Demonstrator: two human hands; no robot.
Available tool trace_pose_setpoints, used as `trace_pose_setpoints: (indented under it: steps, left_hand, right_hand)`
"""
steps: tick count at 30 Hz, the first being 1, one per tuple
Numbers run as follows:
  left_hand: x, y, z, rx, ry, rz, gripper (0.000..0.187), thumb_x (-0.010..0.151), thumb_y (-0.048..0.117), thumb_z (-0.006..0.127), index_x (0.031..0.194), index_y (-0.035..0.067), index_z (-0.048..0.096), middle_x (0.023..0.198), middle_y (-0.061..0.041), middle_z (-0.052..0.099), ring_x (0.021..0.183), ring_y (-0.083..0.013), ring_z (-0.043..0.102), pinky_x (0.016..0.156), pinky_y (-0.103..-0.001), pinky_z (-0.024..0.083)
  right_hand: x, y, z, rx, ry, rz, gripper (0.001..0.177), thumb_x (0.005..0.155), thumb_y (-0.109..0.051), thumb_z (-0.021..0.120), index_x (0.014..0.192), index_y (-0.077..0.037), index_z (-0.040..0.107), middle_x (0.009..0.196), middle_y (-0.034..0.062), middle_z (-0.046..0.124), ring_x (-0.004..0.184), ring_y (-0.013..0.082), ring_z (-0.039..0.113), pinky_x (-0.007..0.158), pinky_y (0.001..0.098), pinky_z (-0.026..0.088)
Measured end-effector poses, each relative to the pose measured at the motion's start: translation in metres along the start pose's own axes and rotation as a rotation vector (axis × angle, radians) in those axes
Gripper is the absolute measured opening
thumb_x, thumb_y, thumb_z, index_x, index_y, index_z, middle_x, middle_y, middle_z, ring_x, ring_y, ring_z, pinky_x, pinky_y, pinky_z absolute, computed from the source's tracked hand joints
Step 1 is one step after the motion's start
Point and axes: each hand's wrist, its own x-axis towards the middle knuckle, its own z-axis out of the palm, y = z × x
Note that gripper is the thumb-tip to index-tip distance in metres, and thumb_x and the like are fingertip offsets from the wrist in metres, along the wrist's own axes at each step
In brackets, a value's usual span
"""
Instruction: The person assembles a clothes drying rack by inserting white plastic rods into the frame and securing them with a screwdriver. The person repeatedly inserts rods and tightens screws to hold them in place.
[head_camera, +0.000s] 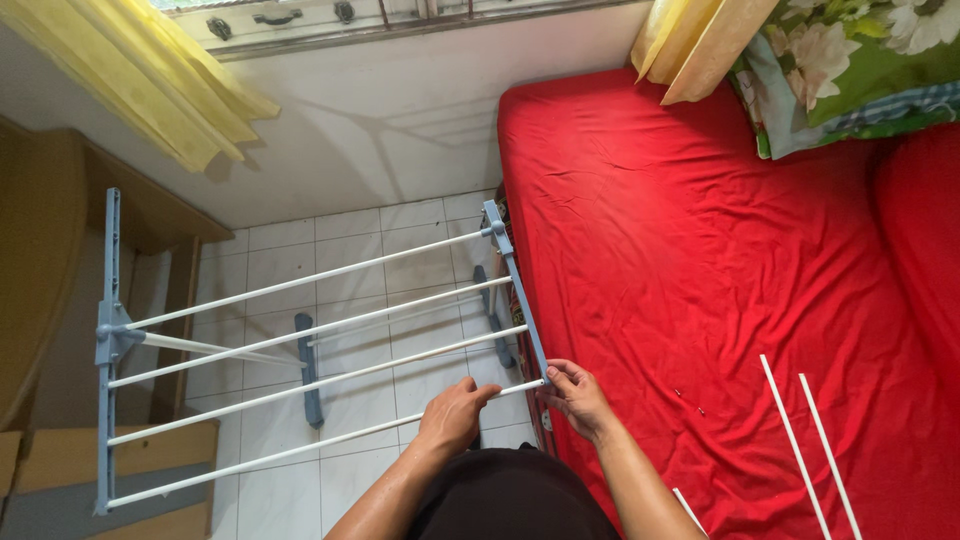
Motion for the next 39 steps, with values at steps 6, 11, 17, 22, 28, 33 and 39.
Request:
trace_pose_setpoints:
  steps: [6, 11, 17, 22, 28, 33, 39]
  left_hand:
    - [0.0003, 0.0008, 0.0004, 0.008, -0.037, -0.051, 0.047, 0.091, 0.002, 0.055, 0.127, 0.029, 0.068, 0.098, -0.009, 0.064, 0.090, -0.0326, 0.065, 0.077, -0.046, 0.053]
    - [0.0007, -0.0013, 0.0007, 0.002, -0.018, -0.024, 0.049, 0.090, 0.001, 0.055, 0.127, 0.030, 0.069, 0.100, -0.009, 0.065, 0.090, -0.0339, 0.066, 0.077, -0.047, 0.053]
    - [0.0015, 0.0003, -0.0004, -0.012, -0.044, -0.064, 0.048, 0.091, 0.001, 0.055, 0.126, 0.030, 0.069, 0.101, -0.009, 0.065, 0.090, -0.0338, 0.066, 0.077, -0.047, 0.053]
    - [0.0010, 0.0042, -0.0051, -0.015, -0.031, -0.061, 0.047, 0.090, 0.002, 0.056, 0.126, 0.029, 0.068, 0.102, -0.008, 0.065, 0.091, -0.0336, 0.065, 0.077, -0.047, 0.053]
    - [0.0020, 0.0062, -0.0078, -0.003, -0.026, -0.068, 0.041, 0.094, 0.006, 0.056, 0.125, 0.029, 0.069, 0.099, -0.009, 0.064, 0.090, -0.0332, 0.065, 0.077, -0.046, 0.052]
    - [0.0043, 0.0042, -0.0075, -0.011, -0.028, -0.075, 0.045, 0.091, 0.003, 0.055, 0.125, 0.029, 0.069, 0.099, -0.008, 0.064, 0.091, -0.0321, 0.065, 0.078, -0.045, 0.053]
    - [0.0033, 0.0018, -0.0053, -0.016, -0.018, -0.058, 0.044, 0.092, 0.004, 0.057, 0.125, 0.030, 0.070, 0.100, -0.008, 0.064, 0.091, -0.0326, 0.065, 0.078, -0.046, 0.053]
  right_hand:
    - [-0.0004, 0.0018, -0.0010, 0.032, -0.038, 0.003, 0.028, 0.099, -0.020, 0.062, 0.123, -0.005, 0.064, 0.103, 0.0092, 0.071, 0.093, 0.0217, 0.072, 0.088, 0.0416, 0.063]
    - [-0.0004, 0.0013, -0.0005, 0.027, -0.033, 0.014, 0.029, 0.099, -0.020, 0.061, 0.124, -0.005, 0.063, 0.105, 0.0088, 0.071, 0.093, 0.0220, 0.072, 0.090, 0.0423, 0.062]
    - [0.0003, 0.0028, -0.0030, 0.047, -0.049, 0.019, 0.030, 0.098, -0.021, 0.062, 0.123, -0.005, 0.063, 0.105, 0.0085, 0.071, 0.094, 0.0221, 0.072, 0.091, 0.0425, 0.062]
    - [0.0042, 0.0071, -0.0068, 0.066, -0.046, 0.015, 0.028, 0.099, -0.020, 0.062, 0.123, -0.005, 0.063, 0.105, 0.0087, 0.071, 0.092, 0.0216, 0.073, 0.089, 0.0420, 0.062]
    - [0.0066, 0.0099, -0.0068, 0.086, -0.014, 0.021, 0.026, 0.099, -0.019, 0.061, 0.121, -0.005, 0.063, 0.106, 0.0082, 0.072, 0.091, 0.0207, 0.073, 0.085, 0.0407, 0.062]
    - [0.0021, 0.0055, -0.0018, 0.090, -0.016, 0.020, 0.024, 0.100, -0.018, 0.059, 0.120, -0.005, 0.065, 0.107, 0.0088, 0.073, 0.093, 0.0221, 0.073, 0.086, 0.0407, 0.063]
    - [0.0010, 0.0069, 0.0013, 0.089, 0.003, 0.005, 0.024, 0.102, -0.020, 0.057, 0.118, -0.005, 0.065, 0.108, 0.0086, 0.073, 0.097, 0.0222, 0.074, 0.085, 0.0399, 0.063]
